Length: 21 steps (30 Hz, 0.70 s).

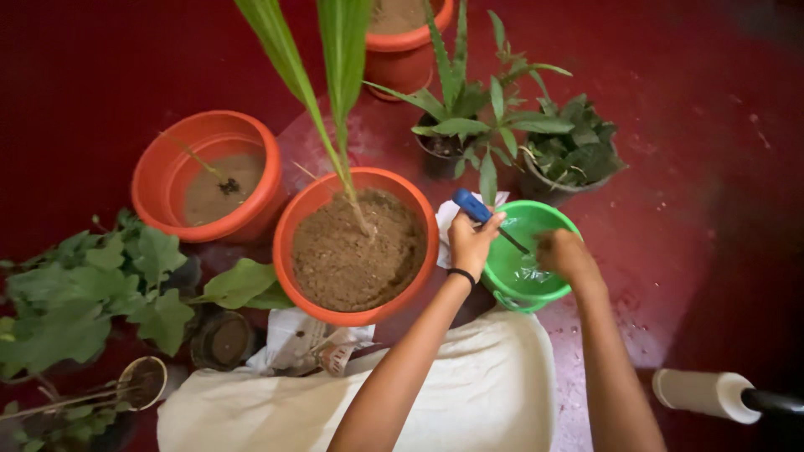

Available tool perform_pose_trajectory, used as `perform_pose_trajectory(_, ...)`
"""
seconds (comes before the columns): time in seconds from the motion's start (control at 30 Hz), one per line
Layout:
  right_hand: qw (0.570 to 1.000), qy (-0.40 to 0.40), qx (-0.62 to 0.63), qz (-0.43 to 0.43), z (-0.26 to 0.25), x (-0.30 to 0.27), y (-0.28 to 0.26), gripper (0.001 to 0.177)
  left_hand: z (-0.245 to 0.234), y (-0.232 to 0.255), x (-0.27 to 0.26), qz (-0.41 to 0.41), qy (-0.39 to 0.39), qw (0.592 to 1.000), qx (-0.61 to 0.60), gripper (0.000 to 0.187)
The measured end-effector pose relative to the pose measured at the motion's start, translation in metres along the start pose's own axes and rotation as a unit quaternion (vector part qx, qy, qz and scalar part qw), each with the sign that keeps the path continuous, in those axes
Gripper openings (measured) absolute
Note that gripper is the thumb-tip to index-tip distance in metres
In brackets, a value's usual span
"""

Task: The person is potting a plant in an orange pot. They use their hands to press the soil around the plant and a screwdriver to loosen and adjust the soil. A green bucket of water is nearby, and other potted plants are visible in the background.

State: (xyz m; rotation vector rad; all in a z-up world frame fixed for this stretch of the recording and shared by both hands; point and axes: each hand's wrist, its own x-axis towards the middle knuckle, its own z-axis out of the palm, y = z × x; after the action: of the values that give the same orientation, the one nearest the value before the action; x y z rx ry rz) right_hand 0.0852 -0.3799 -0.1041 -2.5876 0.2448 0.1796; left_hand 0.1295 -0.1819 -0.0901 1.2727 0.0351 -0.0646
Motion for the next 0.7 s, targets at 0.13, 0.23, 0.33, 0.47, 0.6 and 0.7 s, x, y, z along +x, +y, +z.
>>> perform_pose_trajectory(0.13,0.991,0.0,0.014,-0.134,-0.01,-0.013,-0.03,0.032,0.026,0.002,-0.008,-0.025,0.0,1.0,-0.013,0.027)
perform_pose_trajectory(0.23,0.981,0.071,0.084,-0.157,0.004,-0.021,-0.02,0.022,0.034,0.018,-0.014,0.001,0.003,1.0,0.01,0.025)
perform_pose_trajectory(0.33,0.995,0.038,0.033,-0.082,0.016,-0.02,0.003,0.023,0.026,0.039,-0.02,0.041,-0.015,0.997,0.065,0.022)
perform_pose_trajectory(0.47,0.998,-0.039,-0.047,0.003,0.026,-0.011,0.041,0.023,0.011,0.067,-0.036,0.145,-0.082,0.983,0.075,0.021)
perform_pose_trajectory(0.6,0.987,0.023,-0.157,-0.006,0.045,0.003,0.063,0.028,-0.009,0.097,-0.057,0.198,-0.217,0.946,0.135,0.024)
perform_pose_trajectory(0.7,0.988,0.014,-0.154,-0.014,0.063,0.008,0.063,0.031,-0.029,0.123,-0.076,0.297,-0.321,0.871,0.223,0.033)
